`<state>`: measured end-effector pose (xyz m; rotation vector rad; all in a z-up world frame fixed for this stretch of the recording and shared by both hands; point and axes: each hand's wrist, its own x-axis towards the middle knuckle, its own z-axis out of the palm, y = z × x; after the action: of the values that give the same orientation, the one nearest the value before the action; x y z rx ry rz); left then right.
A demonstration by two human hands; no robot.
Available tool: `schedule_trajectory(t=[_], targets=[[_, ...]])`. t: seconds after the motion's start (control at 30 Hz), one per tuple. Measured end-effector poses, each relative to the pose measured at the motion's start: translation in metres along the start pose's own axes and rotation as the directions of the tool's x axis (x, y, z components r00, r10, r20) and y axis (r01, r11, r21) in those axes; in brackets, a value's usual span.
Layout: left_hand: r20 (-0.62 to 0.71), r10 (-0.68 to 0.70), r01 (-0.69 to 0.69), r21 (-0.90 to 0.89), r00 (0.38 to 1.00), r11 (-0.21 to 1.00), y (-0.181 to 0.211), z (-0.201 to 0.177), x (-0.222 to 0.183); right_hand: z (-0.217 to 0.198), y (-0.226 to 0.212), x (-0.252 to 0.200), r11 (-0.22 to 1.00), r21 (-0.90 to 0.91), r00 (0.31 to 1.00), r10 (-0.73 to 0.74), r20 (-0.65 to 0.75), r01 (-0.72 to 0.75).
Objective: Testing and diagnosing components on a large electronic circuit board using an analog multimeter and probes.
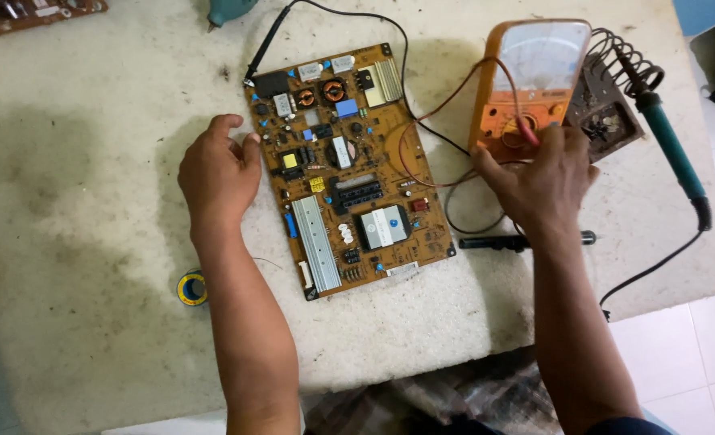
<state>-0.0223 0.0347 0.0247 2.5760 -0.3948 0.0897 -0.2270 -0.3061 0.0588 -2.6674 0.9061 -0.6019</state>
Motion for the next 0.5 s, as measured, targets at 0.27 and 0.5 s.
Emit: schedule_trajectory(t=[0.27,0.5], targets=[[0.083,-0.042,0.046,-0.046,0.996,0.998,0.009,-0.010,0.002,-0.008,0.032,0.044,0.988,0.118,0.995,-0.098,-0.035,0.102],[0.086,-0.054,0.057,-0.034,0.995,0.998,0.006,-0.009,0.001,0.010,0.031,0.080,0.912,0.411,1.000,0.001,-0.031,0.012]])
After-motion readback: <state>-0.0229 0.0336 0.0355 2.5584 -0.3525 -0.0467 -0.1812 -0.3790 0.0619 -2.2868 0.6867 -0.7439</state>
